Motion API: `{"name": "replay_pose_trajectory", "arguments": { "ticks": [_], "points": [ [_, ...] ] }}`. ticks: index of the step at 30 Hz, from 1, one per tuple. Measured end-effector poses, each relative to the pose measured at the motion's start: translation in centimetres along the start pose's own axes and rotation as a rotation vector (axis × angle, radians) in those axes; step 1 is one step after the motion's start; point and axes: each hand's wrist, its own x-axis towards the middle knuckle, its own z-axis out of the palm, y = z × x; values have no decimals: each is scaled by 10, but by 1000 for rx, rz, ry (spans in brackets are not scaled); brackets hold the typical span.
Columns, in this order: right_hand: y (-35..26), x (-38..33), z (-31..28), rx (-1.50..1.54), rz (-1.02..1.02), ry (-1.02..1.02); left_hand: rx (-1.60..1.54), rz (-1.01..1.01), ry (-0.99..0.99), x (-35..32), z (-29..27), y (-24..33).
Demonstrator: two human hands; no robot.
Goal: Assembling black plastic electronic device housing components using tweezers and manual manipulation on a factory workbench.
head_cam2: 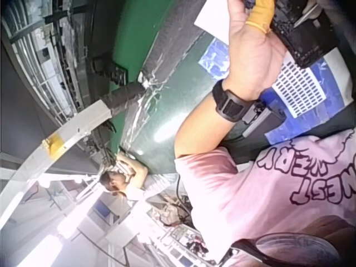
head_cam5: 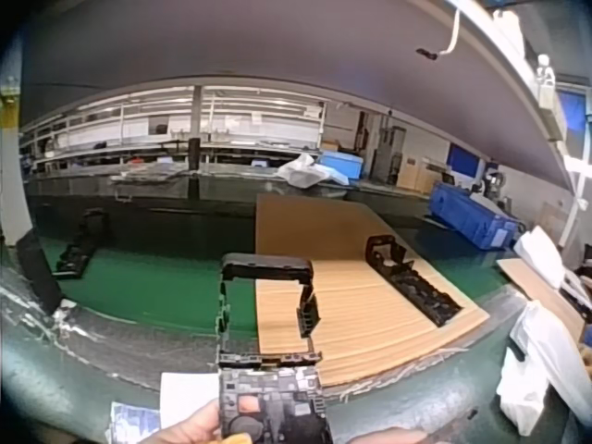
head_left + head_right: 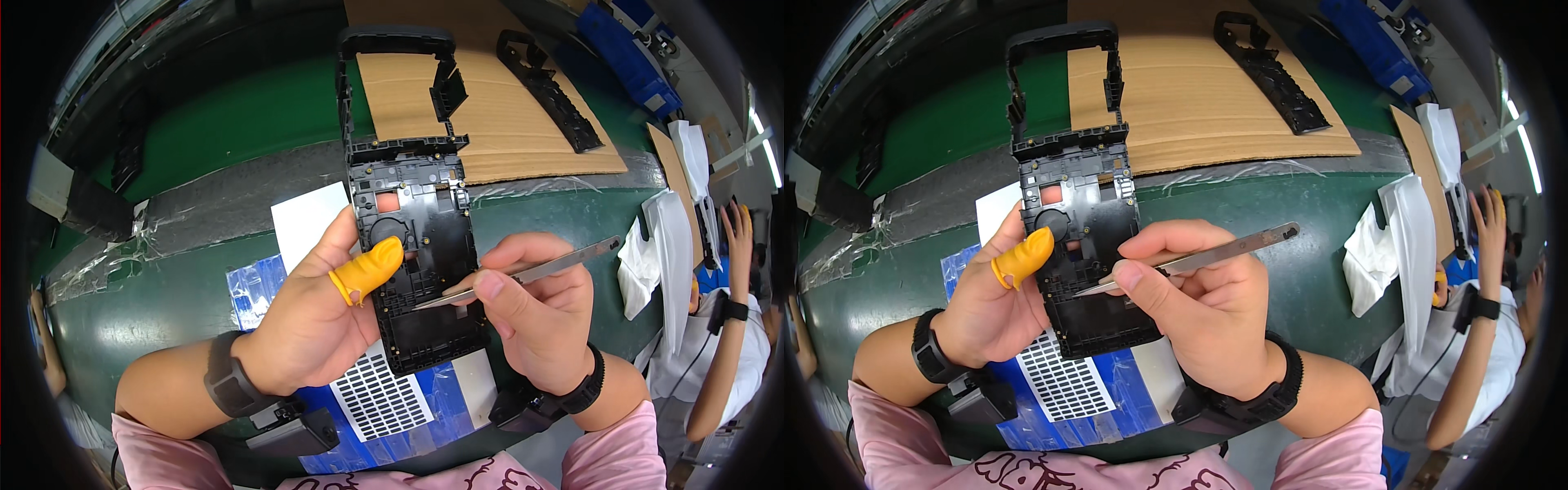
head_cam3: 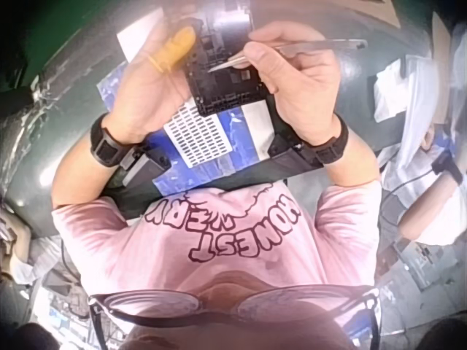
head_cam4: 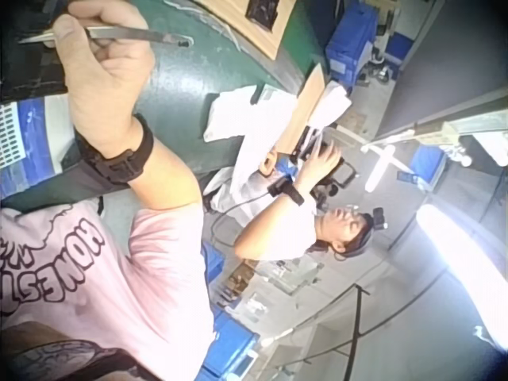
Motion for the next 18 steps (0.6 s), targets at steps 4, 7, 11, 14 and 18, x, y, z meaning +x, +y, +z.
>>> {"name": "replay_pose_trajectory", "arguments": {
  "ticks": [4,7,11,14,18],
  "points": [
    [0,0,-1,20,1,-3,10,-15,11,0,0,1],
    [0,1,0,21,-2,0,14,-5,4,0,0,0],
    [0,0,1,5,7,7,-12,3,18,1,1,-1],
    [-1,0,1,-16,8,8,-15,11,10,0,1,-2],
    [-1,0,2,-10,9,7,26,31,-10,0,0,-2]
  ]
}}
